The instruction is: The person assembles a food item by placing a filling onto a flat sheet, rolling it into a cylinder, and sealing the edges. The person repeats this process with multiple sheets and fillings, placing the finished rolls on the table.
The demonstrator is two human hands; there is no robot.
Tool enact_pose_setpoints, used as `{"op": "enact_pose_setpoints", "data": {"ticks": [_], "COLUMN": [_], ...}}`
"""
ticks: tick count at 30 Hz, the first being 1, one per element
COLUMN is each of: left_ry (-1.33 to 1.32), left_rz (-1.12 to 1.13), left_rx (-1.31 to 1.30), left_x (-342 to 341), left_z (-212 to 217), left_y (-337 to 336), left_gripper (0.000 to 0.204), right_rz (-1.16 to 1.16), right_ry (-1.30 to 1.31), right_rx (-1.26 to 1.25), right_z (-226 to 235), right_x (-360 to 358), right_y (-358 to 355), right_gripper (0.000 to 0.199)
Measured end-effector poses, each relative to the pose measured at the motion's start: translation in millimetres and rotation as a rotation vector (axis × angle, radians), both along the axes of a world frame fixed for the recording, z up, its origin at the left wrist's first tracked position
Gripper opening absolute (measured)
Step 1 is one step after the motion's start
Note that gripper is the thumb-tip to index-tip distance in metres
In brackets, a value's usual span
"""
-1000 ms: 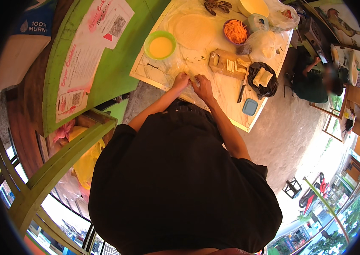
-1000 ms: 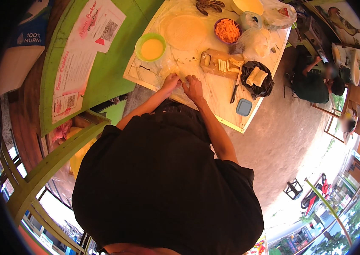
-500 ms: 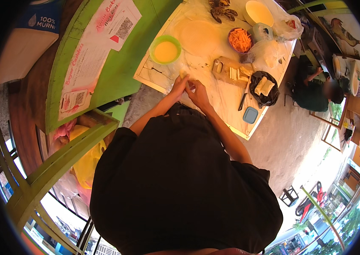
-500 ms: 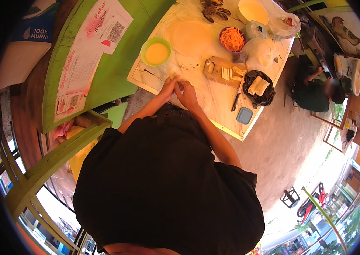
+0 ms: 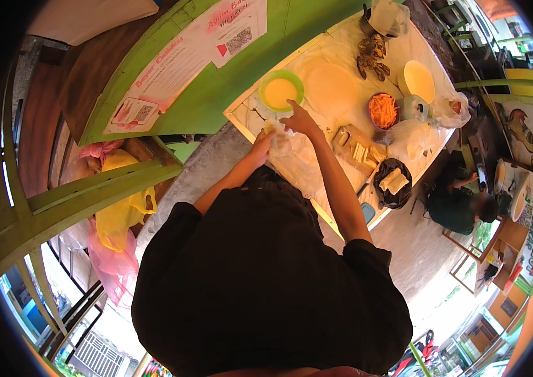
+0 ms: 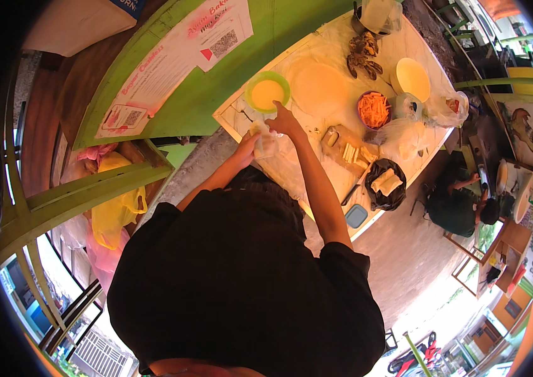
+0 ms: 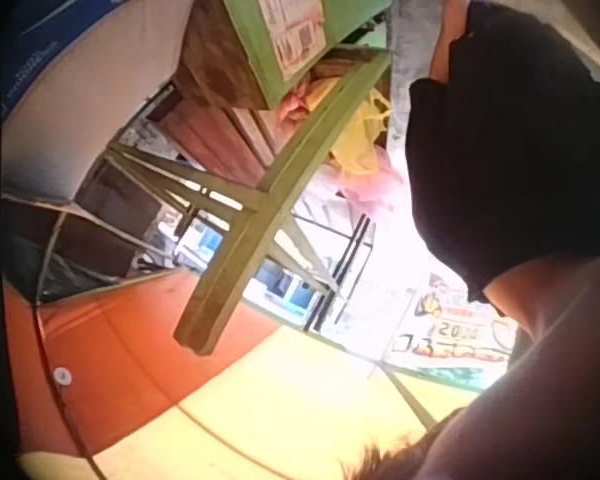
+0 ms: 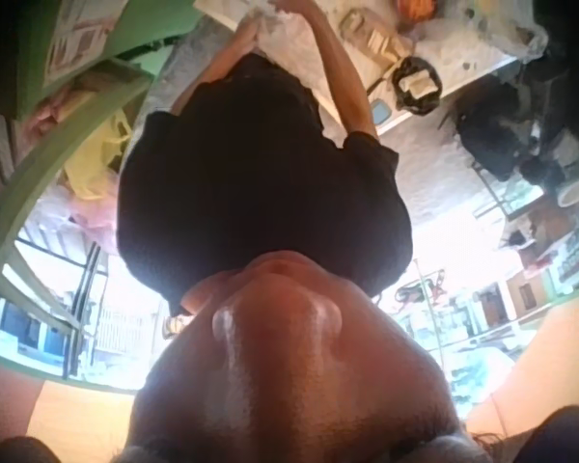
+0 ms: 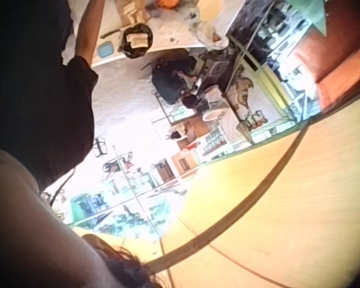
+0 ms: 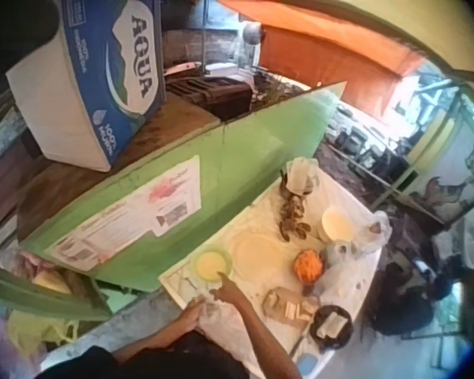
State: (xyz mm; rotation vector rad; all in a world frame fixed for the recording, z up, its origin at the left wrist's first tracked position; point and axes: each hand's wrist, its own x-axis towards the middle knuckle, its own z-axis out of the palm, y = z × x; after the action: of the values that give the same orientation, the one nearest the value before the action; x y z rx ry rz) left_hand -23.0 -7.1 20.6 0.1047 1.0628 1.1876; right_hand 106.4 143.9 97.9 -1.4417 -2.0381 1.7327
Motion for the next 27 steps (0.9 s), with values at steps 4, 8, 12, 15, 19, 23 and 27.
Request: {"op": "enact_pose_setpoints", "data": {"ticks": [4, 8, 12, 15, 19, 23, 27], "left_ry": [0.115, 0.117, 0.105, 0.042, 0.026, -0.110, -0.135], "left_rz": [0.105, 0.242, 0.387, 0.379, 0.323, 0.239, 0.208], "left_rx": [-0.054, -0.038, -0.029, -0.038, -0.041, 0.070, 0.033], "left_x": [-7.5, -23.8, -34.1, -47.7, -50.8, -53.8, -53.2], "left_z": [9.0, 4.4, 28.2, 36.8, 54.7, 64.2, 89.3], "left_y": [-3.4, -2.1, 10.7, 23.2, 52.8, 78.3, 92.2], "left_gripper": [0.036, 0.039, 0.038, 0.036, 0.036, 0.038, 0.040], "right_rz": [0.087, -0.005, -0.315, -0.370, -0.268, 0.125, 0.369], "right_ry": [-0.161, -0.003, 0.397, 0.524, 0.592, 0.234, -0.156], "right_rx": [-0.254, -0.496, -0.869, -0.917, -0.784, -0.076, 0.581], "right_z": [-5.5, -14.4, -17.3, 6.0, 44.0, 60.5, 69.6], "right_x": [-20.0, -24.8, -7.1, -0.5, 0.0, -2.1, 4.4], "right_y": [22.7, 27.0, 31.6, 25.5, 17.0, -4.1, -35.3], "right_gripper": [0.073, 0.051, 0.033, 0.031, 0.038, 0.055, 0.067]}}
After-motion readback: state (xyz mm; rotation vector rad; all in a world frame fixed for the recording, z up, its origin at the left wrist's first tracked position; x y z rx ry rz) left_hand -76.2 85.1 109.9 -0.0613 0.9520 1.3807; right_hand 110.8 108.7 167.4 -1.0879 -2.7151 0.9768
